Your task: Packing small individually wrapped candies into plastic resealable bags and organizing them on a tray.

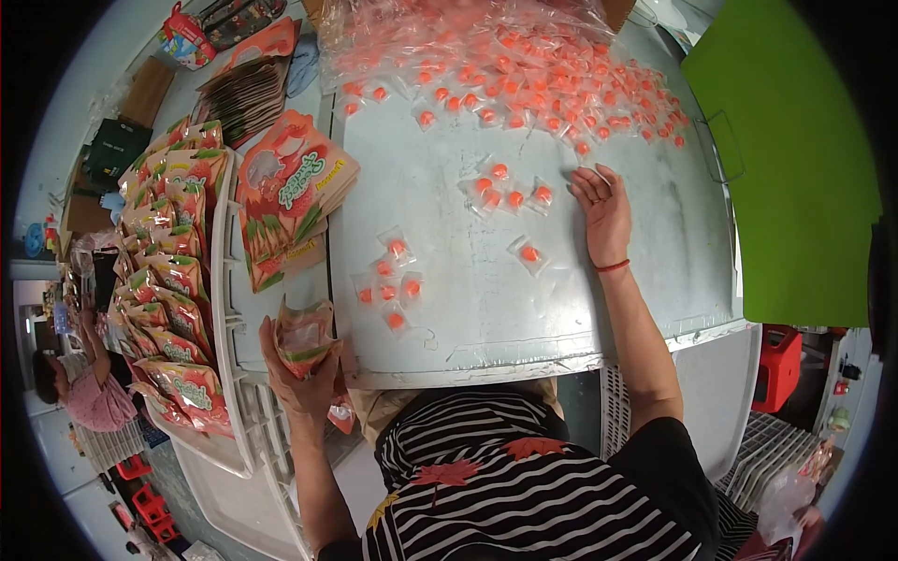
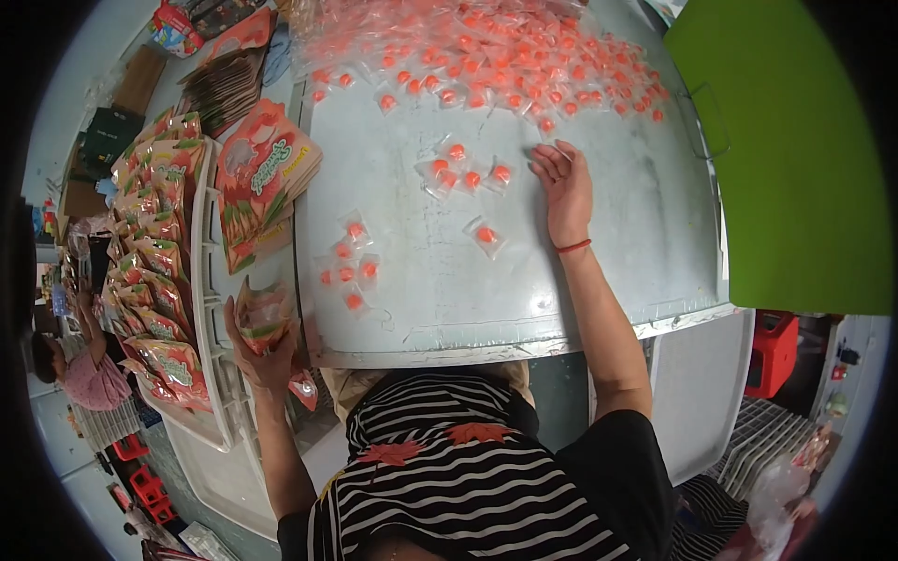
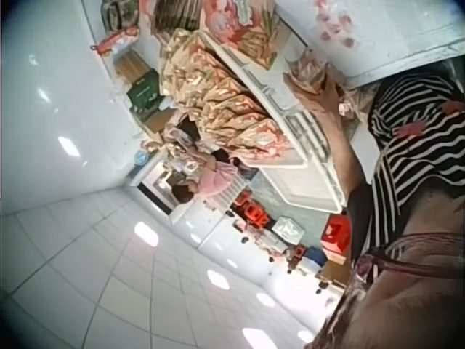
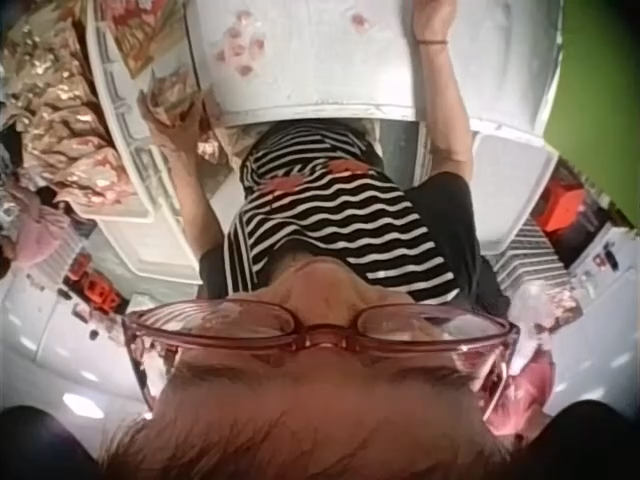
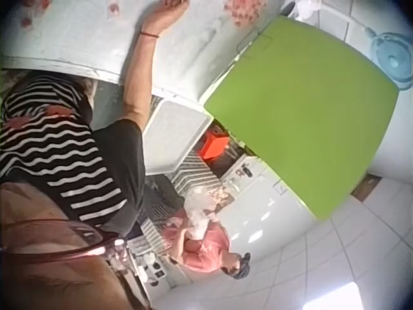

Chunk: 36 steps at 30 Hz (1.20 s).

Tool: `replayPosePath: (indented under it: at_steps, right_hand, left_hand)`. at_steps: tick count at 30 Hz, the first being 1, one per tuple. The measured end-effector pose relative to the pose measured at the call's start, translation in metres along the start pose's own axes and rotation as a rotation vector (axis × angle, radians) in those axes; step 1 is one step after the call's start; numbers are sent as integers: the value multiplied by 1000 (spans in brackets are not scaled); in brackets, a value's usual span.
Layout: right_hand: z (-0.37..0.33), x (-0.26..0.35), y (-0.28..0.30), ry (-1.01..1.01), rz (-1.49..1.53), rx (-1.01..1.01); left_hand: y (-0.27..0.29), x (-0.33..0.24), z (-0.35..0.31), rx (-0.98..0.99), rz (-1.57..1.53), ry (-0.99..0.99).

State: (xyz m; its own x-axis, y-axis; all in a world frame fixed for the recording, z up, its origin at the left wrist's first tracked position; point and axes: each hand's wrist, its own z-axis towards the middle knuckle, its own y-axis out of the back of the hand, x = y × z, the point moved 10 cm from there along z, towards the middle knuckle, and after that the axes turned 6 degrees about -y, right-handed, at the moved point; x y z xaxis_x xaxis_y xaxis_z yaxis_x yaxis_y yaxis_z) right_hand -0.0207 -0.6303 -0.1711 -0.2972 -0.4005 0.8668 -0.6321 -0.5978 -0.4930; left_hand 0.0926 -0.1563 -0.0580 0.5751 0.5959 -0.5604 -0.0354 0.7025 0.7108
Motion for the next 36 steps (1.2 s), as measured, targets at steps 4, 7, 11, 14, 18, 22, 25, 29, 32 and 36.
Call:
replayPosePath:
  at_steps: [4,7,11,14,18,22,25,29,32,36]
  right_hand:
    - [-16,3,-79,225,-996,149]
    - [-32,-1,-134,708,-1297,320]
    - [-52,-45,-186,727,-1452,490]
    - [-75,-69,-215,721,-1390,416]
    - [-100,-85,-250,694,-1292,425]
    - [-58,-62,-241,750,-1211,347]
    - [37,-18,-187,699,-1350,41]
    - [87,-8,-148,731,-1717,-60]
    - [79,-33,-148,648,-1854,54]
    - [35,-43,-158,689,-1680,217]
  left_hand:
    - [-1,-6,1,8,63,-12]
    - [-2,-13,9,-4,43,-30]
    - [2,-17,15,-22,51,-65]
    - [-1,-9,8,-18,47,-67]
    - [-3,-21,10,-27,108,-140]
    - [8,-14,14,-38,38,-76]
    - [16,-8,8,-59,62,-73]
    - [12,-5,4,-39,86,-82]
    - [11,-6,8,-33,76,-55]
    - [8,-5,8,-19,78,-33]
